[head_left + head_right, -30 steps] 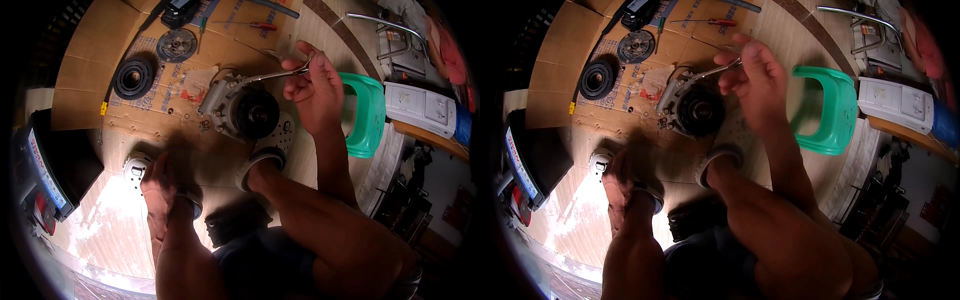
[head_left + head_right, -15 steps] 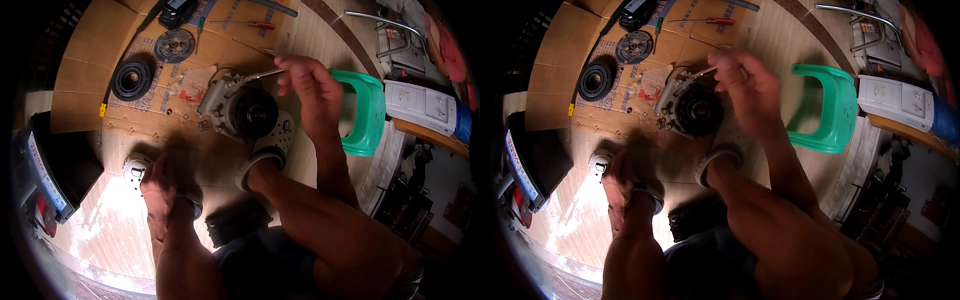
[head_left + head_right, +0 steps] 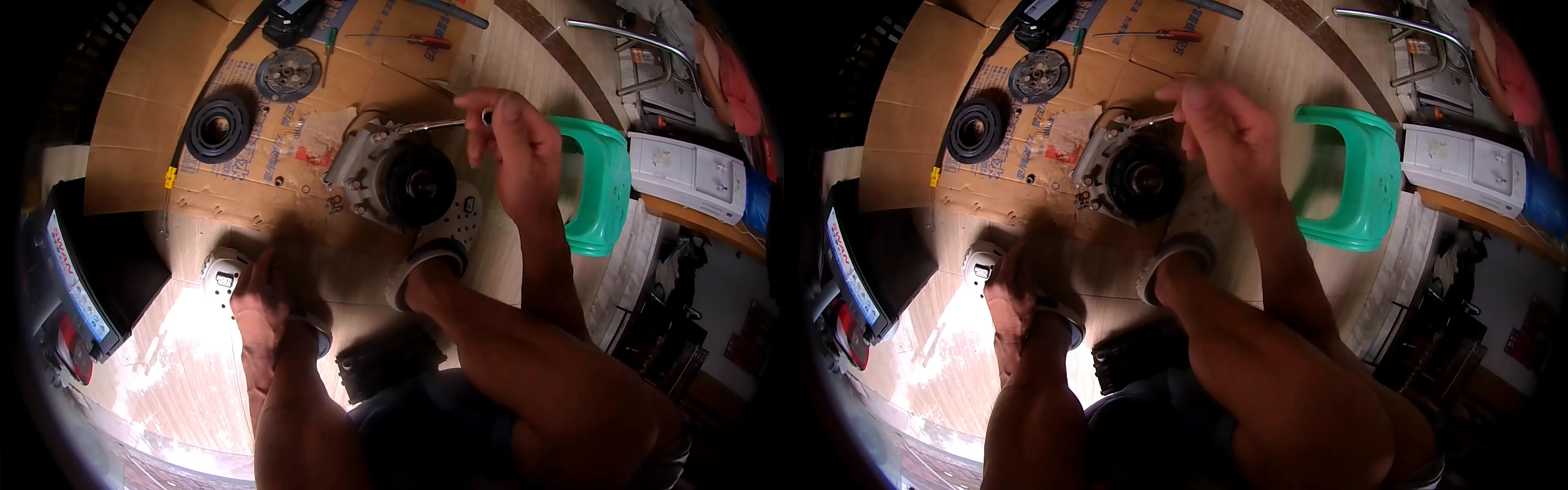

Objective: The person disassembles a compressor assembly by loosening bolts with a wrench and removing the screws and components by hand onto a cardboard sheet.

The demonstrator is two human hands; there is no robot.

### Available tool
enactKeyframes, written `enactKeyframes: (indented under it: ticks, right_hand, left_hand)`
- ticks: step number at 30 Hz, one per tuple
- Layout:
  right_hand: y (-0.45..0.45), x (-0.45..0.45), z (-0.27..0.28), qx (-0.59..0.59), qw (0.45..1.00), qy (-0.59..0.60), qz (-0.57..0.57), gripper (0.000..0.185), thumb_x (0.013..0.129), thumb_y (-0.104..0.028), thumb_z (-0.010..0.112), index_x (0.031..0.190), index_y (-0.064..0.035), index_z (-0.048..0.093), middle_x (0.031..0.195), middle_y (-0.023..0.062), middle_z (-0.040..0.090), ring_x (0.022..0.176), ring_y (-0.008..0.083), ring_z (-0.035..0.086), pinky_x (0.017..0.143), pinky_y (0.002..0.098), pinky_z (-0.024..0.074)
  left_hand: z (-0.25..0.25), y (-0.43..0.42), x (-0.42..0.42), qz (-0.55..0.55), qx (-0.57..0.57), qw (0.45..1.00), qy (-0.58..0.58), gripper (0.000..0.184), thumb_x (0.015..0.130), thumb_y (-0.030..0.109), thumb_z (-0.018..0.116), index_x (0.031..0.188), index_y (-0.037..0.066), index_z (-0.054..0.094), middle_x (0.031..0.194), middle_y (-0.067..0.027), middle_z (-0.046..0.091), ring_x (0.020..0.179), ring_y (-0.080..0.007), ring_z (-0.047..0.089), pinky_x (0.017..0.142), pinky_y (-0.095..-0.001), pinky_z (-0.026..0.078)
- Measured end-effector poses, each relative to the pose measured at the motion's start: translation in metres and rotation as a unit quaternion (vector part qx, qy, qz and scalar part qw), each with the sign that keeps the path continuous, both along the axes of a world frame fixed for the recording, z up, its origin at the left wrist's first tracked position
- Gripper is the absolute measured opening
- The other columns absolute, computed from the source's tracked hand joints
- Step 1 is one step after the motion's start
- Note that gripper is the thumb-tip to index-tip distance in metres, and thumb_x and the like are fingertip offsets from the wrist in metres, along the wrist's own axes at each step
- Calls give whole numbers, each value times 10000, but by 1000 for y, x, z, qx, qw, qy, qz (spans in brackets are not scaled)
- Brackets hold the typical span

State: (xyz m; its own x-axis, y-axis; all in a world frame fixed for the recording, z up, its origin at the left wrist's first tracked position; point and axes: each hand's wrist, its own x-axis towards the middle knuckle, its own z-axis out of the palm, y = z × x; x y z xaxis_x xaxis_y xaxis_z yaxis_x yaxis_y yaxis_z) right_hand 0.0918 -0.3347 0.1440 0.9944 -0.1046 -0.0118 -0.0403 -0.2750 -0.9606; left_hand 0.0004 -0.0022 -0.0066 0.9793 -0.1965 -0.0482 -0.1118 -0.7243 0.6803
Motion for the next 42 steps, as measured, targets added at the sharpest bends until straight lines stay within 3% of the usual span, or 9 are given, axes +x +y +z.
enactKeyframes:
  ticks: [5,11,14,17,21,25,29,36,42]
  right_hand:
    - [6,-5,-9,-73,996,-54,11,362,1055,-314,508,1153,5,649,1063,93,644,839,127,620,689,261,524]
    - [6,0,-10,233,970,27,-69,448,1068,-361,451,1318,1,539,1045,128,683,715,145,633,619,290,504]
    - [-12,1,-15,252,966,53,-35,483,1076,-391,413,1319,7,538,978,101,681,680,134,620,587,264,484]
    - [-9,3,-7,98,993,59,-35,411,1060,-306,495,1314,13,546,944,82,668,692,115,615,587,241,481]
    - [10,1,-13,53,998,27,-14,326,975,-118,651,1258,30,588,925,72,668,715,96,617,623,233,520]
    - [2,1,-12,41,999,9,-29,299,999,-165,621,1219,37,607,925,79,677,721,98,631,631,236,536]
    - [-10,-2,2,61,997,-33,-35,288,1013,-177,598,1199,43,612,913,88,682,700,99,638,617,246,545]
    - [-41,-21,-2,17,999,-10,-50,267,1028,-202,571,1130,36,637,883,94,682,672,99,640,560,245,539]
    - [-49,-32,-16,-18,996,-17,-84,283,1008,-254,608,912,12,586,691,72,619,568,110,603,515,277,497]
  left_hand:
    - [-2,1,-1,5,-7,1000,6,243,902,85,619,1135,60,683,904,-169,680,797,-361,674,696,-425,557]
    - [2,0,0,2,-9,1000,9,249,905,81,615,1144,60,678,914,-169,681,801,-362,674,706,-428,556]
    - [0,0,0,4,-10,1000,8,248,916,105,609,1150,62,677,922,-168,683,803,-363,674,706,-430,556]
    - [2,1,0,-8,31,999,28,254,933,144,601,1163,65,672,932,-168,688,814,-363,677,711,-429,556]
    - [2,0,0,-9,29,999,32,259,953,180,585,1178,80,667,976,-171,690,853,-370,674,738,-438,552]
    - [2,3,0,-28,45,996,69,284,963,185,557,1206,66,644,1058,-185,680,935,-400,658,794,-453,549]
    - [-11,11,-7,-120,103,987,-35,309,955,182,557,1223,47,631,1164,-182,662,973,-389,663,817,-434,557]
    - [15,-11,-3,4,54,996,72,253,982,179,574,1153,28,685,1061,-210,701,948,-364,686,826,-415,551]
    - [17,-15,1,-55,106,992,31,280,995,202,559,1162,7,673,1087,-223,696,973,-380,683,855,-406,547]
